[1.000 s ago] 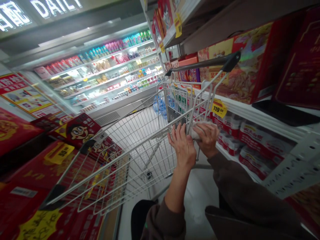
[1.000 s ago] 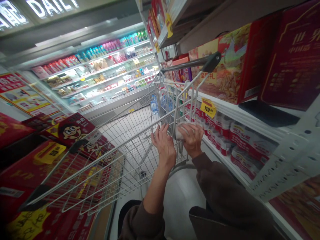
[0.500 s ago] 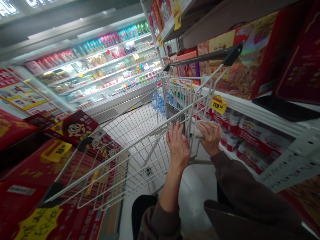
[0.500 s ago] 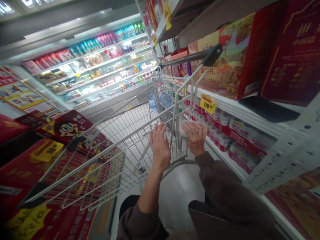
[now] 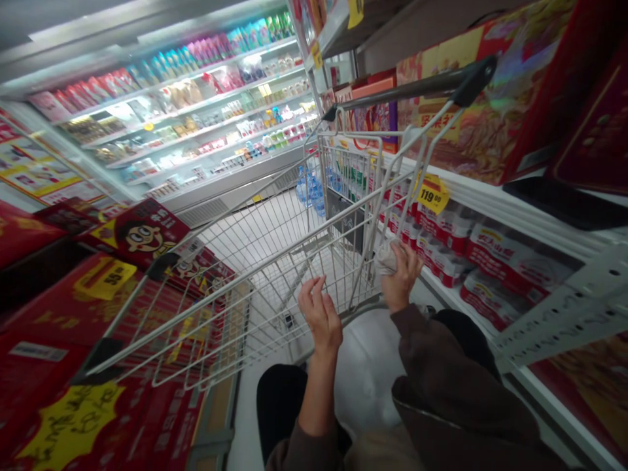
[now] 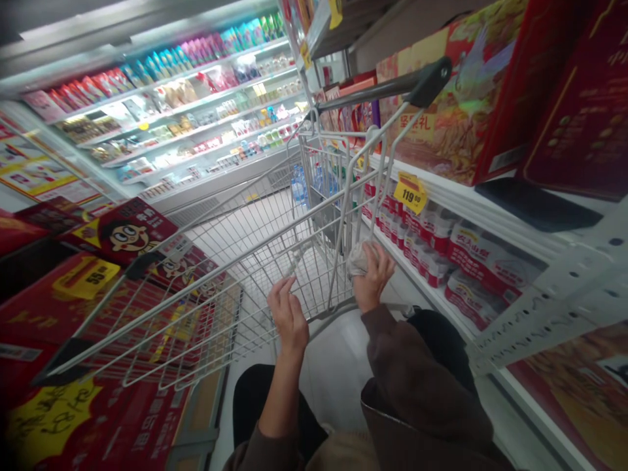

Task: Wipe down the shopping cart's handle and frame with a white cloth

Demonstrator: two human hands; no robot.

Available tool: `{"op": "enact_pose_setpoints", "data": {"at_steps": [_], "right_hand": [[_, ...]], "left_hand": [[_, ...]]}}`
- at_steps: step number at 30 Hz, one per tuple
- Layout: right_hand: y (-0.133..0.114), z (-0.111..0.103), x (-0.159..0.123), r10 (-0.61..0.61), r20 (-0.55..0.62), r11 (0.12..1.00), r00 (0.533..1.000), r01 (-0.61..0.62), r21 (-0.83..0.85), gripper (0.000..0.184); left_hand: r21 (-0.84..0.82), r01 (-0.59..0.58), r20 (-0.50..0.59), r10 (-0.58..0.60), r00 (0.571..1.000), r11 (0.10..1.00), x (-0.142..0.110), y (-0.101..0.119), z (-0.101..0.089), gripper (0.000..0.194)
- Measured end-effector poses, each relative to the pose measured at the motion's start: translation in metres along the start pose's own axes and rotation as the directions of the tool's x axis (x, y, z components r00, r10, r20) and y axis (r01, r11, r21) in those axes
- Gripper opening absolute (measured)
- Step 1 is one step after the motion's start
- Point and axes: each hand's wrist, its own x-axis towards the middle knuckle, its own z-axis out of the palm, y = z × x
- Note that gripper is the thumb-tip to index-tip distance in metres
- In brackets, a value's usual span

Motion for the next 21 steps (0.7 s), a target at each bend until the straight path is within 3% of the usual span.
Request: {"op": "enact_pose_setpoints", "data": {"at_steps": [3, 7, 9, 11, 15, 18, 21], "right_hand": [[-0.016, 0.006, -0.029, 0.015, 0.099, 0.999, 0.995, -0.020, 0.047, 0.061], [0.009, -0.004, -0.029, -0.176, 0.232, 0.984, 0.957, 0.175, 0.024, 0.065], [0.027, -0.009, -0.014, -0.190, 0.204, 0.979, 0.960, 0.201, -0.036, 0.064], [0.032, -0.008, -0.003, -0.118, 0.121, 0.989, 0.986, 0.127, -0.072, 0.061], [0.005, 0.002, -0.017, 0.001, 0.062, 1.000, 0.998, -0.001, 0.000, 0.052], [-0.006, 0.004, -0.034, -0.069, 0.150, 0.996, 0.986, 0.060, 0.062, 0.056], [0.013, -0.001, -0.028, -0.184, 0.202, 0.983, 0.962, 0.178, 0.051, 0.059]], "left_hand": [[0.015, 0.053, -0.034, -0.053, 0.998, 0.998, -0.005, -0.005, -0.003, 0.039], [0.054, 0.041, -0.044, -0.039, 0.998, 0.998, -0.008, -0.014, -0.008, 0.038], [0.074, 0.056, -0.076, -0.050, 0.996, 0.996, -0.010, -0.020, -0.010, 0.038], [0.101, 0.087, -0.120, -0.075, 0.990, 0.991, -0.013, -0.027, -0.012, 0.038], [0.172, 0.169, -0.215, -0.130, 0.968, 0.971, -0.017, -0.034, -0.014, 0.037], [0.198, 0.221, -0.290, -0.158, 0.944, 0.955, -0.017, -0.038, -0.016, 0.038], [0.218, 0.249, -0.323, -0.171, 0.931, 0.943, -0.018, -0.044, -0.019, 0.039]]}}
